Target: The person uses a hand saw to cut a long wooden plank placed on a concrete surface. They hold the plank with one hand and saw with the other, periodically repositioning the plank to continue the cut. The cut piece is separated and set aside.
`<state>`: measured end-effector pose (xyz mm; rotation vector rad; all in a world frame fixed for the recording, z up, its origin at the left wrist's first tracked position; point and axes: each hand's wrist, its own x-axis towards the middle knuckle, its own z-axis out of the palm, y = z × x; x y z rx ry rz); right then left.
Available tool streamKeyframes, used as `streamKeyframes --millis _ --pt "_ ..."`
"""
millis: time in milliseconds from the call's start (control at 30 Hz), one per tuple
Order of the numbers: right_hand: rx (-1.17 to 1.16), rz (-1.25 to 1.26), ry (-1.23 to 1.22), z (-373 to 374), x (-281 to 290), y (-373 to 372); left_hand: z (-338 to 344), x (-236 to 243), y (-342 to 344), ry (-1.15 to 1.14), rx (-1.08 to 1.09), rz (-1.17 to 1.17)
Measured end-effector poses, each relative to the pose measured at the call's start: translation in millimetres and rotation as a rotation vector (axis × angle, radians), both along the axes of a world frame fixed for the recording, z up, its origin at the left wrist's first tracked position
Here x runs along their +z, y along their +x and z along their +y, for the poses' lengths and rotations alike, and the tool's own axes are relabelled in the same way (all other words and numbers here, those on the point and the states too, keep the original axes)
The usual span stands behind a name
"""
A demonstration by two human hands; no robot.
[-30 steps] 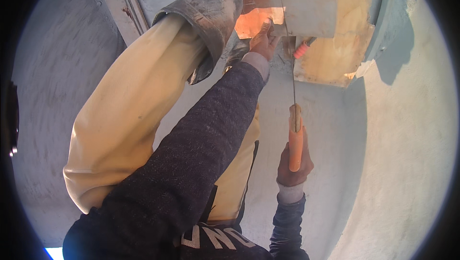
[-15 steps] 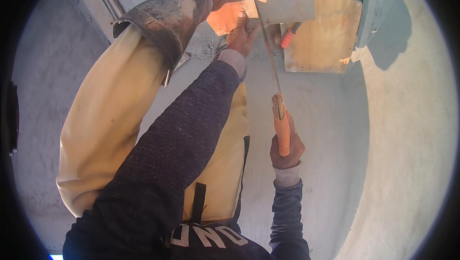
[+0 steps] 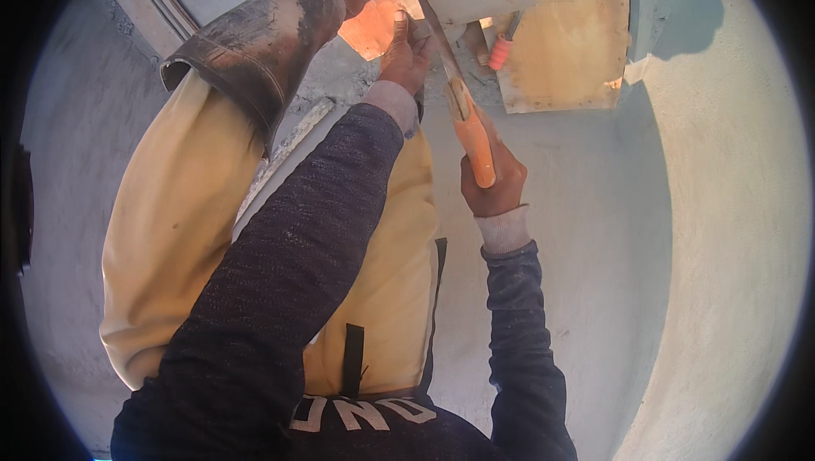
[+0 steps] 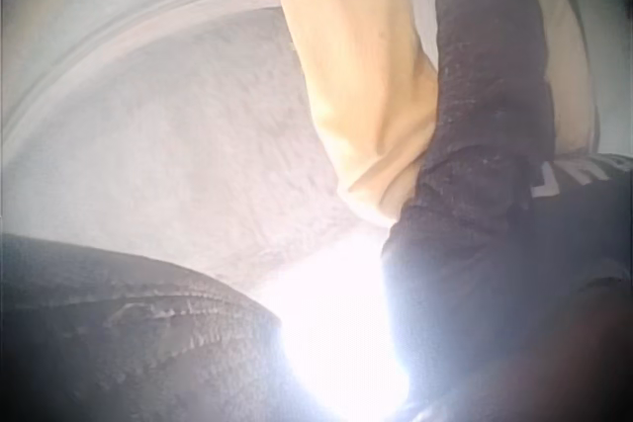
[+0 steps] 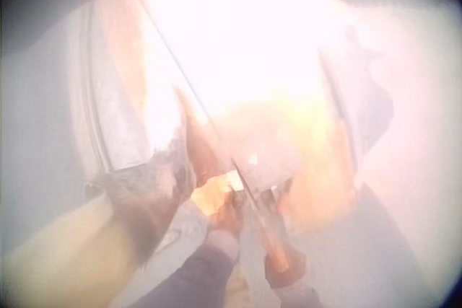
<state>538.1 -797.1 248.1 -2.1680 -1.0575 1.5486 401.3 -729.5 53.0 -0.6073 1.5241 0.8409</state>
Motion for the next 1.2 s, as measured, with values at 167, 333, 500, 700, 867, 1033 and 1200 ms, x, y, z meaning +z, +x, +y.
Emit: streamKeyframes --millis 167,333,500,700,867,1033,1200 --pt "-0.017 -0.007 -0.006 -9 7 -6 7 1 -6 -0.047 -0.059 -0.036" --pt "0.100 -0.113 0.032 -24 78 10 7 4 -16 -0.042 -0.077 0.009" --pt "0.049 -0.040 -0.171 33 -23 -12 6 -2 -1 -0.142 -0.035 0.048" --pt "0.127 -0.175 -0.031 -50 73 16 8 2 -4 -0.147 -0.059 0.111" --pt "0.168 -0.179 0.072 -11 8 1 -6 -13 2 -0.083 -0.018 0.163" --pt "0.127 -0.176 0.113 1 -18 -3 -3 -8 12 -0.173 -0.057 0.203" --pt "0.207 -0.076 -0.084 -10 71 12 5 3 -1 -0.138 0.017 0.212"
